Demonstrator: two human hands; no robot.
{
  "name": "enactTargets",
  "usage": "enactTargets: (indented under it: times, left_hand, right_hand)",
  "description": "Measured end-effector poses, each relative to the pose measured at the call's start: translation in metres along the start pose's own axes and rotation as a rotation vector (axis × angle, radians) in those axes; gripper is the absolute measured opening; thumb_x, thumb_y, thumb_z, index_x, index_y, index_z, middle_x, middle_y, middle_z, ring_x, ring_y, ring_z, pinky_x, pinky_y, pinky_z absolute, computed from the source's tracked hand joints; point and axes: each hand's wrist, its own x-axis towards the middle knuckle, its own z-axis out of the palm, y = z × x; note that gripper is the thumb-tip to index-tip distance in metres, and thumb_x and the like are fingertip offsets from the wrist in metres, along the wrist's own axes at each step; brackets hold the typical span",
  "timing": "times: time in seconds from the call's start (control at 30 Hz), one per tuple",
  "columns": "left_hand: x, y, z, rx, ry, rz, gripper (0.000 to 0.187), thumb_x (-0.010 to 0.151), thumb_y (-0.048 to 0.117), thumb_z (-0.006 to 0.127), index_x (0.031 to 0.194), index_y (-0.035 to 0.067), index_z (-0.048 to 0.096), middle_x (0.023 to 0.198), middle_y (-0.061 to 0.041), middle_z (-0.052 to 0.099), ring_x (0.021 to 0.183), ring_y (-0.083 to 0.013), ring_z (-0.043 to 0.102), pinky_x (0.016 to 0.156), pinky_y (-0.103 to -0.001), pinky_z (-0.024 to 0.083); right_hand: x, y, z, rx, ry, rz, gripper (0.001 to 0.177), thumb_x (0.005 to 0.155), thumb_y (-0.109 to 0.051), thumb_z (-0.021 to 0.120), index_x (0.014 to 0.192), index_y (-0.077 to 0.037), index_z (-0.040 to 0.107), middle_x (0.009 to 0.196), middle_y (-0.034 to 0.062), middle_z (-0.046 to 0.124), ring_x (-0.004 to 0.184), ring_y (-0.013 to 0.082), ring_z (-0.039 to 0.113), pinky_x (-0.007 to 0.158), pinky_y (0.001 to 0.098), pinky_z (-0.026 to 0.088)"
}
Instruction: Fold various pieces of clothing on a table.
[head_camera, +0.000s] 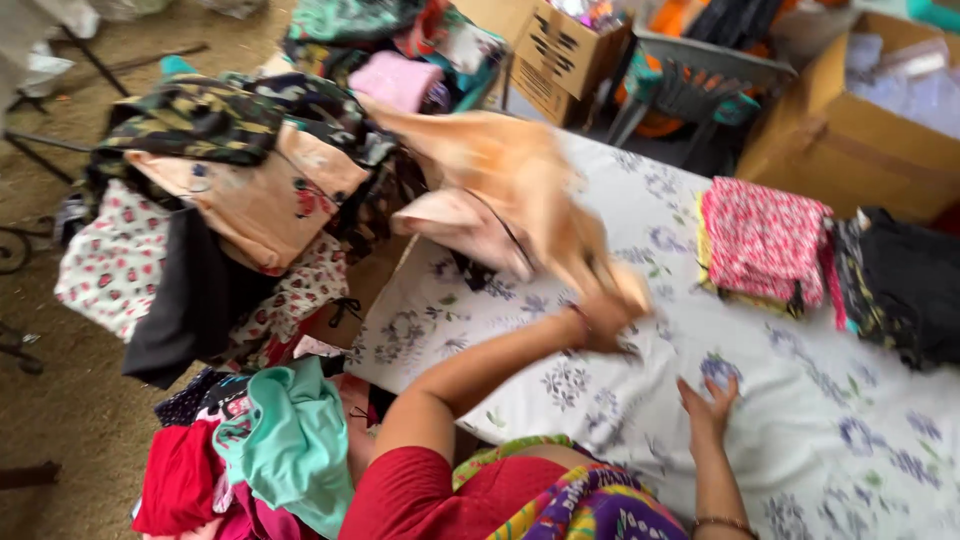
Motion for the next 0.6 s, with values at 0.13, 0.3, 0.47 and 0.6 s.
enactTargets:
  times: [0.13, 0.3, 0.47, 0.6]
  left_hand:
    - [0.054, 0.035, 0.100, -0.222, 0.001, 0.529, 0.095, 0.078, 0.070, 0.071, 0.152, 0.018, 0.042, 0.149, -0.018, 0.050, 0.136, -0.0379, 0.047, 0.109, -0.054, 0.025]
    - [0.064, -0.001, 0.126, -0.017, -0.138, 0.079, 0.095, 0.077, 0.066, 0.077, 0.153, 0.024, 0.039, 0.156, -0.015, 0.039, 0.147, -0.0423, 0.024, 0.111, -0.065, 0.029]
    - [0.044, -0.100, 0.155, 0.115, -0.006, -0.656, 0.085, 0.090, 0.047, 0.059, 0.163, 0.019, 0.028, 0.167, -0.014, 0.020, 0.154, -0.0360, 0.020, 0.107, -0.073, 0.029]
    - [-0.026, -0.153, 0.126, 0.106, 0.361, -0.912, 0.069, 0.097, 0.045, 0.056, 0.161, 0.027, 0.036, 0.170, -0.008, 0.017, 0.156, -0.0316, 0.017, 0.117, -0.084, 0.015]
  right_hand:
    - [0.009, 0.002, 0.014, 0.327, -0.110, -0.052, 0.107, 0.082, -0.008, 0.077, 0.162, -0.028, 0.009, 0.150, 0.0154, 0.040, 0.120, 0.0248, 0.058, 0.091, 0.0395, 0.056]
    - [0.007, 0.024, -0.017, 0.276, -0.103, 0.130, 0.039, 0.099, -0.025, 0.069, 0.132, -0.006, 0.060, 0.115, 0.0079, 0.070, 0.096, 0.0163, 0.068, 0.081, 0.0311, 0.056]
    - [-0.020, 0.039, 0.006, -0.136, -0.197, -0.251, 0.062, 0.086, -0.016, 0.077, 0.141, -0.006, 0.048, 0.121, 0.0140, 0.063, 0.104, 0.0257, 0.061, 0.085, 0.0384, 0.050]
    - [-0.041, 0.016, -0.003, -0.456, -0.407, -0.468, 0.056, 0.078, -0.001, 0.075, 0.132, -0.002, 0.060, 0.123, 0.0163, 0.067, 0.109, 0.0283, 0.065, 0.091, 0.0400, 0.052]
